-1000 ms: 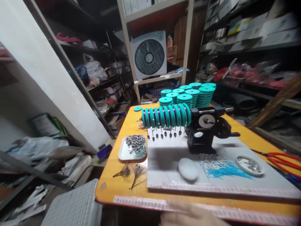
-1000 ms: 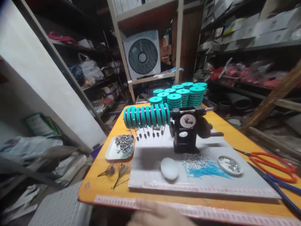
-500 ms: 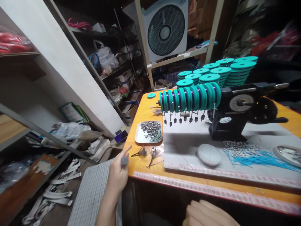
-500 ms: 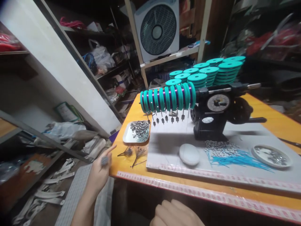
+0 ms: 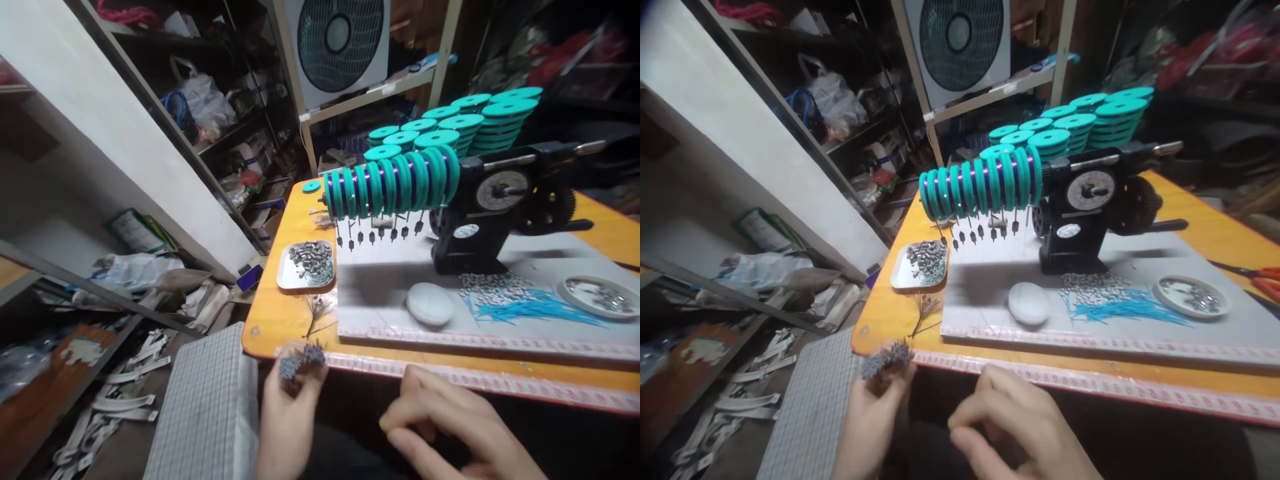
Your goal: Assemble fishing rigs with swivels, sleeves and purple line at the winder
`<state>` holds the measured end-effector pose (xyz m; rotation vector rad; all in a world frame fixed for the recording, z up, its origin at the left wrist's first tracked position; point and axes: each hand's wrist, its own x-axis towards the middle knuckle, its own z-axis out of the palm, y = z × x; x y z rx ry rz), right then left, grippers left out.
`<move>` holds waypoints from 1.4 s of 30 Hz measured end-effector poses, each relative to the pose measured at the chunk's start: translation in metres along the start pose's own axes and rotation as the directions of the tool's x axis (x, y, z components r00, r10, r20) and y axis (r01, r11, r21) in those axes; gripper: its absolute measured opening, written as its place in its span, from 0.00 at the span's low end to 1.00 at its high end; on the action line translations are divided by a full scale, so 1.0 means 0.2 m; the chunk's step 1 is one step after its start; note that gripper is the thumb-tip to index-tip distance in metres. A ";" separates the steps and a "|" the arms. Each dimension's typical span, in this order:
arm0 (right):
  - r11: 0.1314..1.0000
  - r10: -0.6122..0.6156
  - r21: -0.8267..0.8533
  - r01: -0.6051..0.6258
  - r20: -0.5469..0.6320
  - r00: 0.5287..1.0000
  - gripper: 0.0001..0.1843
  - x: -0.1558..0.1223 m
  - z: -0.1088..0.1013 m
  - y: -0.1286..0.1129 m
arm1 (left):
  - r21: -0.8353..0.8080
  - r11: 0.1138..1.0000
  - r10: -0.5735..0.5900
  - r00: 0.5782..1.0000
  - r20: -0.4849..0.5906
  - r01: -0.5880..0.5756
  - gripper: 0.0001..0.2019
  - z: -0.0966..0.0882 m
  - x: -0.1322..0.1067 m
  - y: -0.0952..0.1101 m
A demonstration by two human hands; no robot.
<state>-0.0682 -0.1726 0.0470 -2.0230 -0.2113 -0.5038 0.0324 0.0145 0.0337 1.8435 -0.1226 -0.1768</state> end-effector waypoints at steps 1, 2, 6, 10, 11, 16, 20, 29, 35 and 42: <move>0.998 0.025 0.050 -0.023 -0.041 0.999 0.06 0.00 0.00 0.00 | -0.116 0.988 -0.096 0.995 0.032 0.099 0.20 0.05 -0.06 -0.02; 0.994 0.052 0.100 -0.044 -0.072 0.996 0.06 0.01 0.01 -0.01 | -0.210 0.961 -0.168 0.982 0.083 0.182 0.22 0.09 -0.10 -0.04; 0.969 0.106 0.235 -0.075 -0.118 0.987 0.07 0.04 0.03 -0.02 | -0.364 0.897 -0.196 0.965 0.176 0.249 0.22 0.23 -0.21 -0.07; 0.989 -0.010 0.144 0.039 -0.198 0.980 0.08 0.05 0.04 -0.01 | -0.364 0.913 -0.136 0.979 0.154 0.184 0.21 0.30 -0.25 -0.04; 0.992 -0.034 0.114 0.061 -0.222 0.975 0.08 0.05 0.05 0.00 | -0.386 0.900 -0.153 0.976 0.153 0.201 0.22 0.32 -0.27 -0.03; 0.996 -0.081 0.018 0.091 -0.297 0.951 0.10 0.04 0.05 0.02 | -0.532 0.708 -0.301 0.880 0.368 0.465 0.28 0.39 -0.35 0.01; 0.967 -0.243 -0.148 0.206 -0.304 0.921 0.16 0.01 0.03 0.05 | -0.601 0.609 -0.321 0.854 0.410 0.517 0.28 0.41 -0.37 0.04; 0.991 -0.057 0.102 0.084 -0.241 0.969 0.12 -0.05 -0.01 0.06 | -0.563 0.738 -0.315 0.928 0.199 0.371 0.25 0.40 -0.35 0.04; 0.986 -0.112 0.101 0.136 -0.210 0.971 0.13 -0.03 -0.02 -0.01 | -0.469 0.848 -0.239 0.968 0.077 0.247 0.25 0.44 -0.37 0.03; 0.967 -0.247 -0.120 0.225 -0.220 0.944 0.19 -0.05 -0.01 0.03 | -0.462 0.693 -0.444 0.833 0.332 0.553 0.34 0.43 -0.41 0.05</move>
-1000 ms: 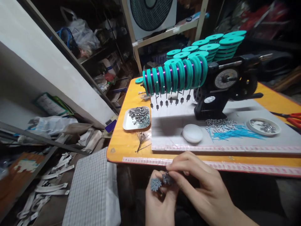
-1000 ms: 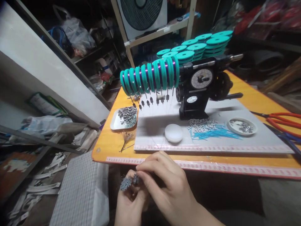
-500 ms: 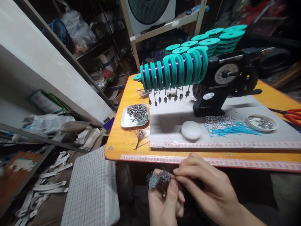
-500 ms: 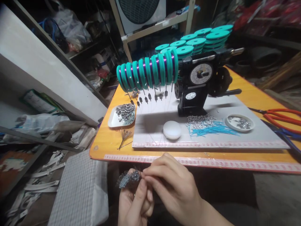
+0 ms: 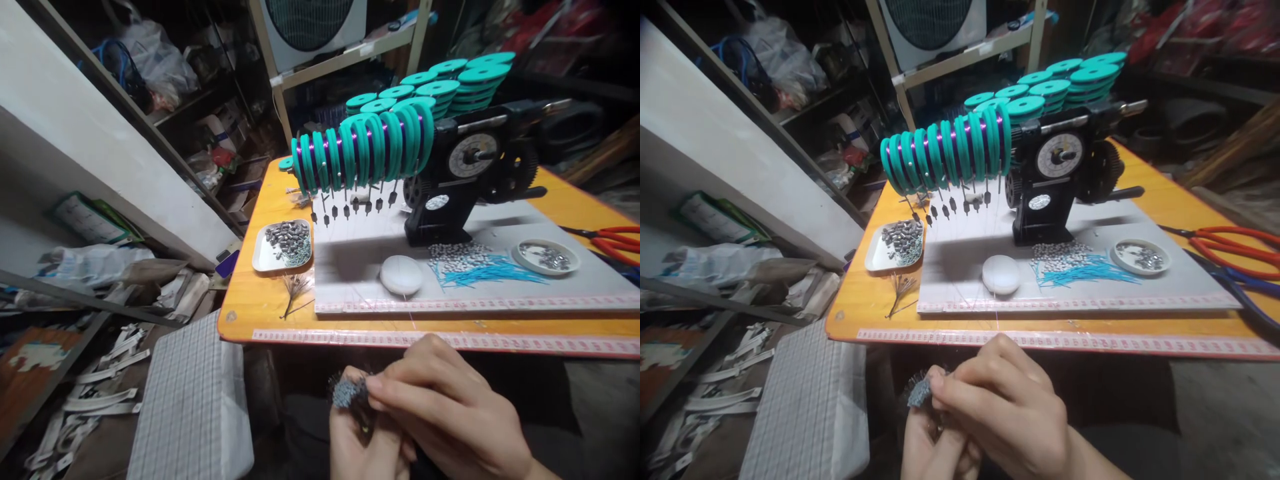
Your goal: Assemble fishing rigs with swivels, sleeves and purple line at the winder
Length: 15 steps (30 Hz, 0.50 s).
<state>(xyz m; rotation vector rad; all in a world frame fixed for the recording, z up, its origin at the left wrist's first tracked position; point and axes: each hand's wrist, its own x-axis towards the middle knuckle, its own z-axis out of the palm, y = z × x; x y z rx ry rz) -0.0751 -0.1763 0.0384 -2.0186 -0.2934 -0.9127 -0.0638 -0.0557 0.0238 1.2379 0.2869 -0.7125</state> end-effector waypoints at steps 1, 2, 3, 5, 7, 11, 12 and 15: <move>1.000 -0.002 -0.011 0.002 -0.007 1.000 0.19 -0.01 0.00 0.00 | -0.045 0.998 -0.048 0.999 0.012 0.049 0.36 0.00 -0.01 0.01; 1.000 0.005 -0.004 -0.005 -0.013 1.000 0.18 -0.01 0.00 0.01 | -0.080 0.994 -0.076 0.997 0.021 0.077 0.37 0.01 -0.01 0.01; 0.999 0.025 0.022 -0.025 -0.024 0.999 0.16 -0.01 0.00 0.01 | -0.098 0.991 -0.085 0.996 0.032 0.087 0.37 0.01 -0.01 0.02; 0.988 0.100 0.120 -0.093 -0.058 0.993 0.13 -0.01 0.00 0.01 | -0.115 0.990 -0.076 0.995 0.062 0.083 0.33 0.02 -0.02 0.04; 0.957 0.209 0.224 -0.184 -0.097 0.973 0.10 -0.01 0.01 0.02 | -0.145 0.988 -0.046 0.996 0.071 0.056 0.31 0.04 -0.02 0.06; 0.876 0.390 0.363 -0.318 -0.142 0.910 0.05 -0.02 0.04 0.02 | -0.251 0.968 0.012 0.999 0.051 0.002 0.28 0.06 -0.02 0.05; 0.855 0.423 0.392 -0.341 -0.144 0.895 0.05 -0.02 0.05 0.01 | -0.272 0.962 0.020 0.999 0.048 -0.006 0.28 0.06 -0.02 0.05; 0.817 0.480 0.436 -0.377 -0.152 0.864 0.02 -0.03 0.06 0.01 | -0.304 0.952 0.029 1.000 0.009 -0.025 0.27 0.08 -0.01 0.05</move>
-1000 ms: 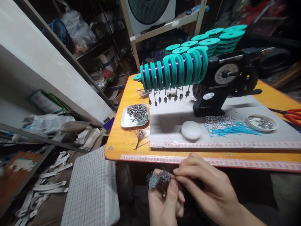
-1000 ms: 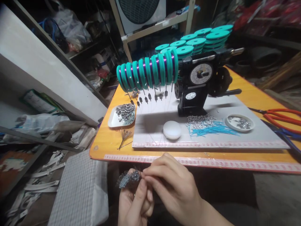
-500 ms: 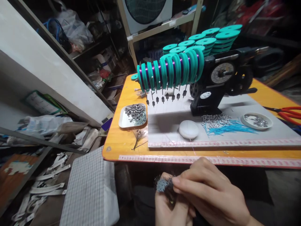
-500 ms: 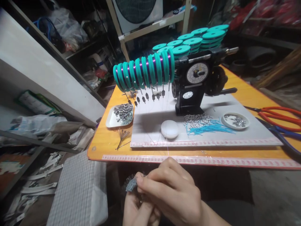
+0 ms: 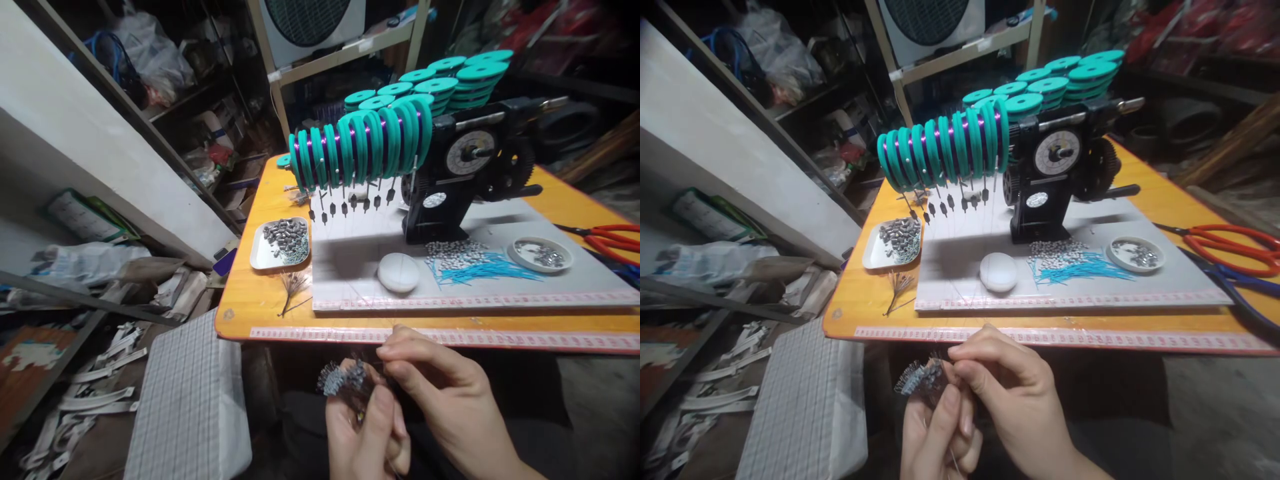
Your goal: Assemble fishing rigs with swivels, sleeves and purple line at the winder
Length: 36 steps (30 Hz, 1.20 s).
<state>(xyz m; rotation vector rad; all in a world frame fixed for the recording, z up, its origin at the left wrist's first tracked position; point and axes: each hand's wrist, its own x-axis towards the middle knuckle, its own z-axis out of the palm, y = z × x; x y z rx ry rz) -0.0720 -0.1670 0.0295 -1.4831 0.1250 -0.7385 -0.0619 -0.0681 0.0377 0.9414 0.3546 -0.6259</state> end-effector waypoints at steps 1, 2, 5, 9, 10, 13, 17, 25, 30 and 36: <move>1.000 -0.001 0.001 0.001 -0.002 1.000 0.02 0.00 0.00 0.00 | -0.001 1.000 0.003 1.000 -0.016 -0.003 0.27 0.00 0.00 0.00; 1.000 -0.010 -0.004 0.010 0.001 1.000 0.02 0.00 0.00 0.00 | 0.001 1.000 0.005 1.000 -0.029 -0.005 0.27 0.01 0.01 0.00; 0.995 -0.065 -0.072 0.067 0.025 0.998 0.05 0.00 -0.02 0.00 | 0.016 1.000 0.017 0.998 -0.057 -0.017 0.28 0.01 0.02 0.00; 0.968 -0.170 -0.167 0.190 0.123 0.978 0.11 -0.01 -0.07 0.00 | 0.068 0.997 0.049 0.993 -0.108 -0.041 0.29 0.00 0.04 0.00; 0.962 -0.183 -0.179 0.206 0.136 0.974 0.11 -0.01 -0.08 0.00 | 0.078 0.996 0.060 0.991 -0.116 -0.052 0.29 -0.01 0.04 0.00; 0.961 -0.158 -0.210 0.179 0.113 0.981 0.11 -0.01 -0.10 0.00 | 0.095 0.992 0.093 0.988 -0.121 -0.082 0.28 -0.01 0.04 0.01; 0.961 -0.130 -0.226 0.158 0.134 0.982 0.10 -0.01 -0.13 -0.01 | 0.081 0.993 0.094 0.986 -0.134 -0.083 0.28 0.00 0.05 0.03; 0.933 -0.181 -0.271 0.239 0.220 0.958 0.14 -0.04 -0.14 -0.01 | 0.173 0.968 0.198 0.975 -0.096 -0.180 0.27 -0.02 0.05 0.02; 0.944 -0.173 -0.235 0.233 0.249 0.953 0.16 -0.06 -0.14 0.01 | 0.164 0.972 0.182 0.979 -0.088 -0.166 0.27 -0.03 0.05 0.01; 0.946 -0.176 -0.226 0.231 0.238 0.955 0.14 -0.06 -0.13 0.00 | 0.163 0.975 0.165 0.984 -0.067 -0.153 0.27 -0.03 0.04 0.02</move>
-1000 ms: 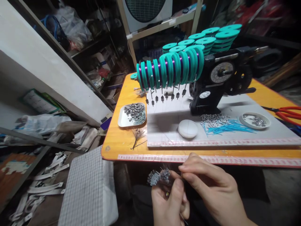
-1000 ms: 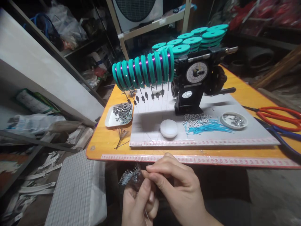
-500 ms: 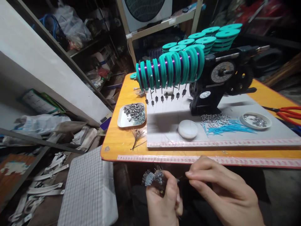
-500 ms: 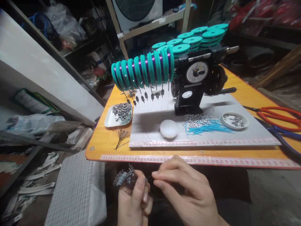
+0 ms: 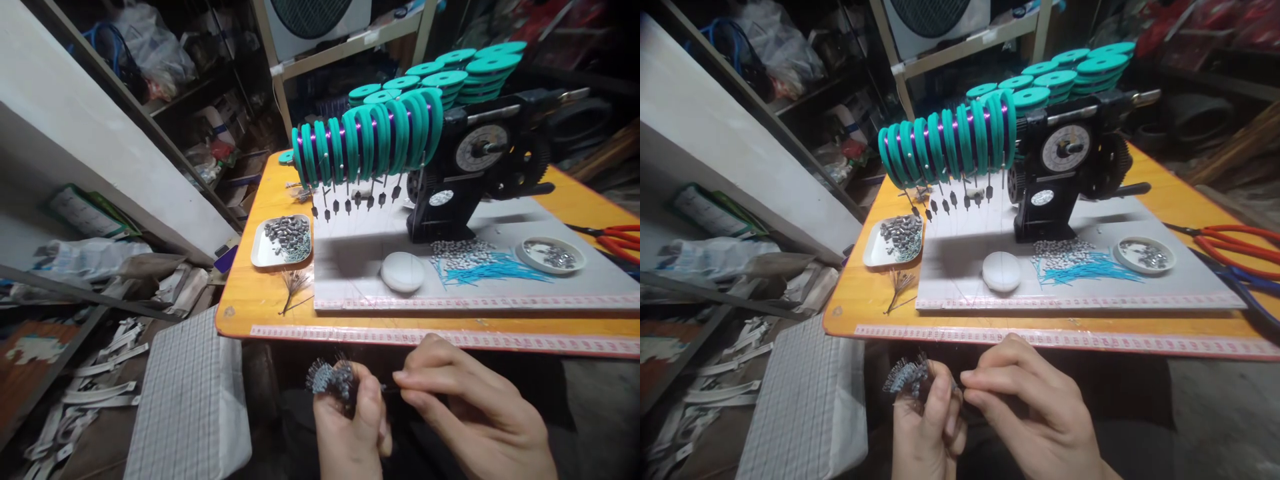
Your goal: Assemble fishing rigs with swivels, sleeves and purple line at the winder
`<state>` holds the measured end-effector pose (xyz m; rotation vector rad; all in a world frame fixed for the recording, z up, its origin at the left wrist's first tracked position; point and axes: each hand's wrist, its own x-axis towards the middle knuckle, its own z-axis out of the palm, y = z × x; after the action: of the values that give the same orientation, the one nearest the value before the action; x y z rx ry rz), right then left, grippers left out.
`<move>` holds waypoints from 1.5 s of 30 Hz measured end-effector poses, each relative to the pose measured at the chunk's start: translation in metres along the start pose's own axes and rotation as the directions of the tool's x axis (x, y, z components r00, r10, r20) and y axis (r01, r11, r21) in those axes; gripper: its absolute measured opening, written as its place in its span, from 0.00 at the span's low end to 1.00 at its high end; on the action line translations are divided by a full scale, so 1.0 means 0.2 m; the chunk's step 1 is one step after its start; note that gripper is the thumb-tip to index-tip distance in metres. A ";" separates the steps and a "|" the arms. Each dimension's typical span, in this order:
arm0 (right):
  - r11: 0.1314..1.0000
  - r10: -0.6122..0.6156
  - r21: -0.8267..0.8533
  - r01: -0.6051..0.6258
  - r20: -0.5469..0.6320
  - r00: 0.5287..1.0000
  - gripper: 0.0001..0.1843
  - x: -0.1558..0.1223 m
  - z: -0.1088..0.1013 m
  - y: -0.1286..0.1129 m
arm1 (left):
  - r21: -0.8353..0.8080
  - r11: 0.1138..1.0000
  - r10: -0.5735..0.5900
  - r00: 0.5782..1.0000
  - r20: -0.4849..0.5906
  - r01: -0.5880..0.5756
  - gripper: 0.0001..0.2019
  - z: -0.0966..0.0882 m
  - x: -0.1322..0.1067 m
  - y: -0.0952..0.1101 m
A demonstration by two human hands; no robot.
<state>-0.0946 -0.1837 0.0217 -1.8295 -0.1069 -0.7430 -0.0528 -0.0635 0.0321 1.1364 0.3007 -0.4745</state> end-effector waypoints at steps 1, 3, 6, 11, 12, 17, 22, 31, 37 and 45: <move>1.000 -0.002 0.001 0.002 0.004 1.000 0.15 0.00 0.00 0.00 | 0.002 1.000 -0.002 1.000 0.001 0.002 0.27 0.00 0.00 0.00; 1.000 -0.012 0.008 0.012 0.012 1.000 0.15 0.00 0.00 0.00 | 0.009 1.000 -0.001 1.000 0.008 0.001 0.27 0.00 0.00 0.00; 0.999 -0.034 0.009 0.033 0.020 0.999 0.15 0.00 0.00 0.01 | 0.014 1.000 0.001 1.000 0.010 -0.001 0.26 0.00 0.00 0.00; 0.998 -0.056 -0.028 0.056 0.030 0.998 0.16 -0.01 0.00 0.01 | 0.006 1.000 -0.017 1.000 -0.005 0.017 0.27 0.00 0.00 0.01; 0.998 -0.058 -0.030 0.059 0.032 0.998 0.16 0.00 0.00 0.01 | 0.008 1.000 -0.016 1.000 -0.005 0.016 0.27 0.00 0.00 0.01; 0.997 -0.063 -0.035 0.064 0.029 0.998 0.16 0.00 0.00 0.01 | 0.019 1.000 -0.022 1.000 -0.002 0.022 0.28 0.00 0.00 0.01; 0.997 -0.063 -0.052 0.064 0.029 0.998 0.16 0.00 0.00 0.01 | 0.010 0.999 -0.032 0.999 -0.016 0.033 0.27 0.00 0.00 0.01; 0.997 -0.057 -0.058 0.059 0.031 0.998 0.15 0.00 0.00 0.00 | 0.011 1.000 -0.026 1.000 0.010 0.026 0.27 -0.01 0.00 0.00; 0.987 -0.091 -0.125 0.097 0.052 0.994 0.17 0.01 -0.01 0.00 | 0.013 1.000 -0.020 1.000 0.011 0.020 0.26 -0.01 0.00 -0.01; 0.958 -0.067 -0.270 0.098 0.121 0.990 0.15 0.04 -0.03 0.00 | 0.248 0.964 0.098 0.995 0.014 -0.098 0.23 -0.08 0.04 -0.02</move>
<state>-0.0911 -0.1912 0.0262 -2.1435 -0.1595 -0.7432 -0.0485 -0.0517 0.0183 1.3886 0.1850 -0.4335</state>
